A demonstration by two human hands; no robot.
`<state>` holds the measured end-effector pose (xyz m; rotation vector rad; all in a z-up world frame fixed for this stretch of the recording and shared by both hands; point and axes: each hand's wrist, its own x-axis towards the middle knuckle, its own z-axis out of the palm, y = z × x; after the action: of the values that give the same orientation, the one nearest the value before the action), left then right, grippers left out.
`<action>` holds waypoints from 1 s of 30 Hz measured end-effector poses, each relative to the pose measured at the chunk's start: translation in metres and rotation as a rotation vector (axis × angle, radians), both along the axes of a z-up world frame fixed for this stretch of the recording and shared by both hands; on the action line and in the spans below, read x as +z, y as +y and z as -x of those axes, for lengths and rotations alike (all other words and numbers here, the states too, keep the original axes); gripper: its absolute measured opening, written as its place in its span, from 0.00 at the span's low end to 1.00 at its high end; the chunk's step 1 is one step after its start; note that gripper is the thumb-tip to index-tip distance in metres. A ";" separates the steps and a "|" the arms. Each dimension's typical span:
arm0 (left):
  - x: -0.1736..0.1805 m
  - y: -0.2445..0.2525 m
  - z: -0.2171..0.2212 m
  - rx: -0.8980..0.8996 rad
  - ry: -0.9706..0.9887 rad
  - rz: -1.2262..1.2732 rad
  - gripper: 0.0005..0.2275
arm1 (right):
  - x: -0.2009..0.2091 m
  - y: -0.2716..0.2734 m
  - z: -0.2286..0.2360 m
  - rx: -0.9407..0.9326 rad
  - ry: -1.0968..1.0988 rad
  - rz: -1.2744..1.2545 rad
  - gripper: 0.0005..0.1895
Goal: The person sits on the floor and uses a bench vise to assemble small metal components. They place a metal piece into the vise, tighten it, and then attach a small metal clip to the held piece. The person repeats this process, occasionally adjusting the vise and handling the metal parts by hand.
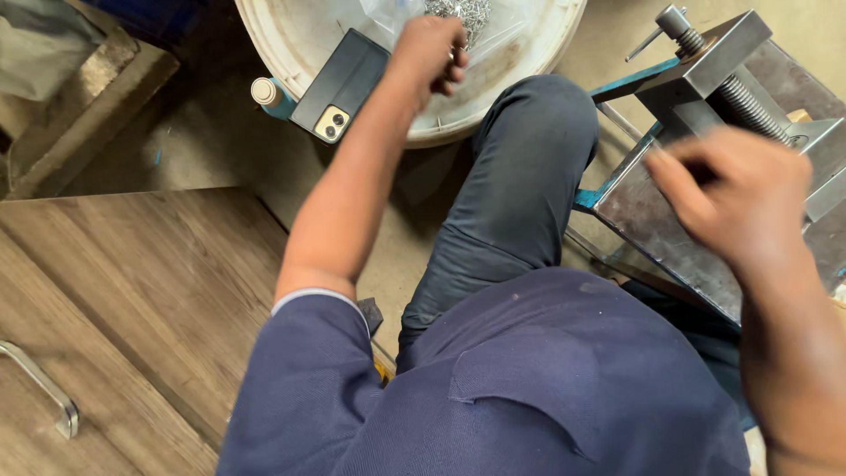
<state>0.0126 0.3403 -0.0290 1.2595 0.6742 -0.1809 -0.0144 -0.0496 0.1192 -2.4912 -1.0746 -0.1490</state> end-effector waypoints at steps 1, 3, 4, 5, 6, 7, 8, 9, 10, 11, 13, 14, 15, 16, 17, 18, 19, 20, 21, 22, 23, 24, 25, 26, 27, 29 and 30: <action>-0.015 0.012 -0.012 -0.008 0.019 -0.029 0.06 | 0.005 0.023 -0.012 0.069 -0.080 0.043 0.12; -0.042 0.026 -0.038 -0.023 0.037 -0.081 0.07 | 0.006 0.071 -0.038 0.183 -0.269 0.127 0.15; -0.054 0.031 -0.049 -0.031 0.047 -0.106 0.08 | 0.002 0.096 -0.049 0.186 -0.324 0.146 0.16; -0.065 0.033 -0.057 -0.037 0.075 -0.130 0.11 | -0.004 0.118 -0.059 0.189 -0.378 0.166 0.17; -0.074 0.034 -0.064 -0.044 0.102 -0.154 0.14 | -0.012 0.139 -0.068 0.177 -0.476 0.157 0.14; -0.081 0.034 -0.071 -0.050 0.131 -0.178 0.17 | -0.020 0.155 -0.074 0.171 -0.521 0.150 0.13; -0.086 0.033 -0.074 -0.040 0.079 -0.255 0.16 | -0.028 0.170 -0.079 0.163 -0.566 0.142 0.13; -0.089 0.035 -0.078 -0.033 0.061 -0.305 0.17 | -0.034 0.183 -0.082 0.159 -0.564 0.132 0.14; -0.090 0.037 -0.079 -0.031 0.052 -0.357 0.17 | -0.039 0.190 -0.084 0.155 -0.561 0.122 0.16; -0.091 0.038 -0.081 -0.033 0.060 -0.400 0.17 | -0.044 0.193 -0.084 0.150 -0.536 0.071 0.15; -0.089 0.035 -0.083 -0.041 0.063 -0.468 0.18 | -0.050 0.192 -0.087 0.134 -0.487 -0.029 0.11; -0.086 0.033 -0.084 -0.050 0.065 -0.497 0.19 | -0.051 0.189 -0.087 0.146 -0.424 -0.073 0.10; -0.084 0.031 -0.084 -0.053 0.057 -0.529 0.19 | -0.050 0.185 -0.086 0.160 -0.364 -0.119 0.09; -0.081 0.030 -0.082 -0.058 0.048 -0.560 0.20 | -0.048 0.180 -0.082 0.174 -0.304 -0.165 0.08; -0.073 0.029 -0.081 -0.050 0.030 -0.604 0.20 | -0.044 0.175 -0.078 0.166 -0.230 -0.192 0.08; -0.063 0.028 -0.080 -0.043 0.009 -0.650 0.21 | -0.039 0.170 -0.071 0.159 -0.156 -0.219 0.08; -0.053 0.025 -0.069 -0.023 -0.007 -0.695 0.22 | -0.030 0.162 -0.067 0.137 -0.107 -0.250 0.09; -0.043 0.023 -0.049 0.027 -0.070 -0.766 0.22 | -0.021 0.152 -0.058 0.105 -0.043 -0.213 0.10; -0.030 0.018 -0.041 0.059 -0.167 -0.826 0.23 | -0.011 0.138 -0.049 0.055 0.001 -0.172 0.12; -0.019 0.013 -0.030 0.091 -0.396 -0.962 0.21 | -0.002 0.122 -0.041 0.091 0.064 -0.263 0.06; -0.011 0.010 -0.024 0.173 -0.264 -0.891 0.20 | 0.002 0.105 -0.031 0.098 0.231 -0.335 0.08; -0.005 0.007 -0.024 0.209 -0.313 -0.824 0.18 | 0.005 0.084 -0.024 0.069 0.299 -0.342 0.08; -0.001 0.003 -0.023 0.214 -0.337 -0.908 0.18 | 0.006 0.060 -0.014 0.046 0.384 -0.353 0.08; 0.002 0.000 -0.026 0.221 -0.326 -0.915 0.18 | 0.005 0.036 -0.006 -0.014 0.403 -0.348 0.09; 0.003 -0.002 -0.022 0.231 -0.295 -0.925 0.18 | 0.003 0.012 0.003 -0.065 0.440 -0.343 0.09; 0.011 -0.007 -0.009 0.273 -0.276 -0.828 0.18 | -0.003 -0.036 0.028 -0.200 0.472 -0.475 0.10; 0.019 -0.011 -0.003 0.307 -0.314 -0.781 0.17 | -0.006 -0.060 0.039 -0.341 0.559 -0.518 0.10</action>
<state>0.0157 0.3289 -0.0103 1.8474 0.6738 0.5783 -0.0532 -0.1099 0.1130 -2.0305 -0.3222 0.1493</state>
